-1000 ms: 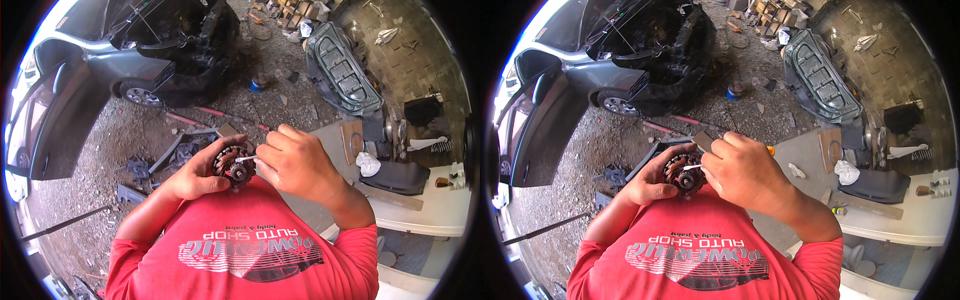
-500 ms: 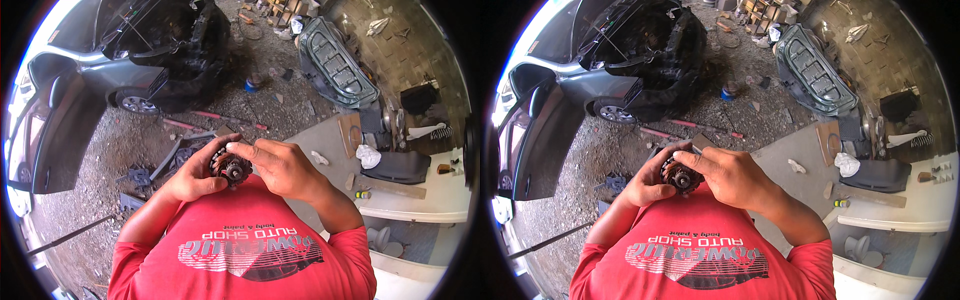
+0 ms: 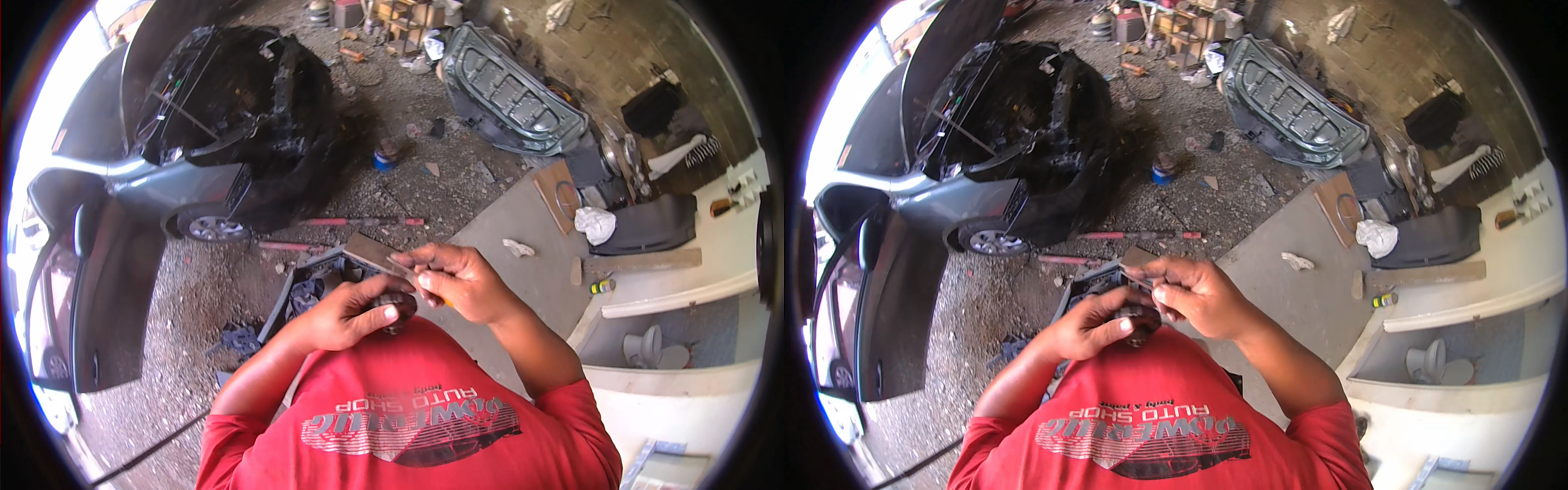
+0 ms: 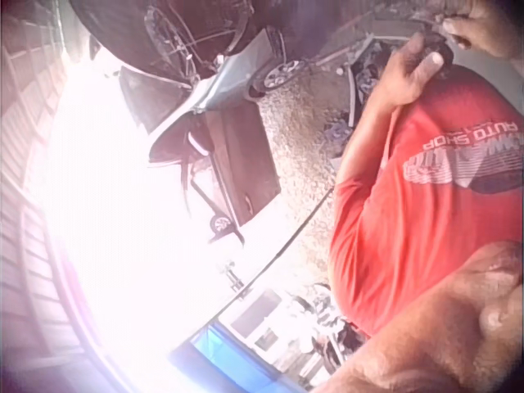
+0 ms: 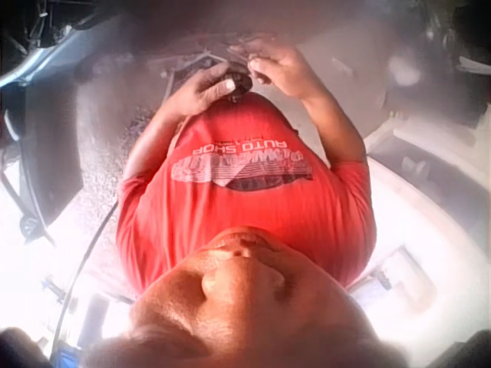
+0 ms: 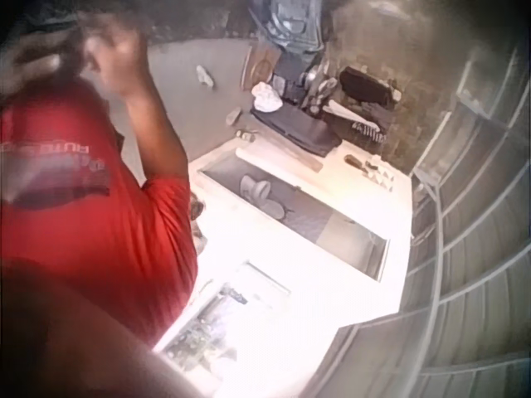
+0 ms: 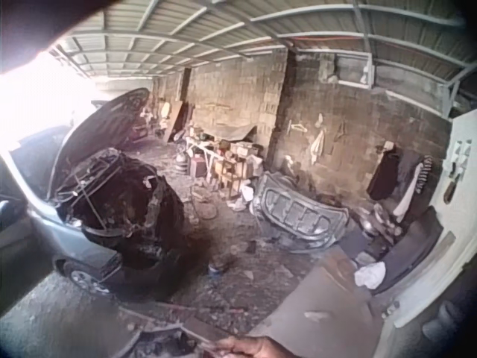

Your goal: The person cleans an alternator rotor using a small screwdriver, straightens copper wire by hand, and scrapes around the center shaft of the rotor with the screwdriver.

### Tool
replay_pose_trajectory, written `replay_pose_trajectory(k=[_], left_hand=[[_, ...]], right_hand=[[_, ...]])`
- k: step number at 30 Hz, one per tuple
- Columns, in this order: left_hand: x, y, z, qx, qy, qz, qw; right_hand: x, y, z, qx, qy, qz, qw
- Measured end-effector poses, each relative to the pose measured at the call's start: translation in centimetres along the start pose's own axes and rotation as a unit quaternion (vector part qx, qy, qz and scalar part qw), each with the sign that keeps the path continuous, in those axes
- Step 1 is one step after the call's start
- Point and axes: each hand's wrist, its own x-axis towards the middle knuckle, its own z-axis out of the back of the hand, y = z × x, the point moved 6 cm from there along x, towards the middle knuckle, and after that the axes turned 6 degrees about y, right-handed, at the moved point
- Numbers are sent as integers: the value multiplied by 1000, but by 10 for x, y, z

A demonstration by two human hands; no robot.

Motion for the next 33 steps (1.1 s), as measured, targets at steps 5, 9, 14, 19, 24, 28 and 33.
replay_pose_trajectory(k=[5, 9, 14, 19, 24, 28, 33], left_hand=[[25, 38, -23, -132, 37, 57, 989], [54, 63, -52, -108, 42, 72, 991], [99, 47, -110, 258, -8, -70, 964], [169, 37, -171, 300, 24, -2, 954], [227, 77, -237, 72, -10, 266, 961], [282, 57, -288, 229, 20, 25, 973], [319, 25, -298, 281, 6, 38, 959]], right_hand=[[-49, -21, -7, 101, -96, -8, 990], [-111, -43, -3, 149, -241, -19, 959], [-191, -57, 21, 156, -341, 34, 926], [-269, -74, 50, 141, -365, 104, 914], [-333, -120, 93, 193, -389, 83, 897], [-339, -165, 106, 80, -336, 4, 938], [-344, -183, 149, 76, -315, 52, 945]])
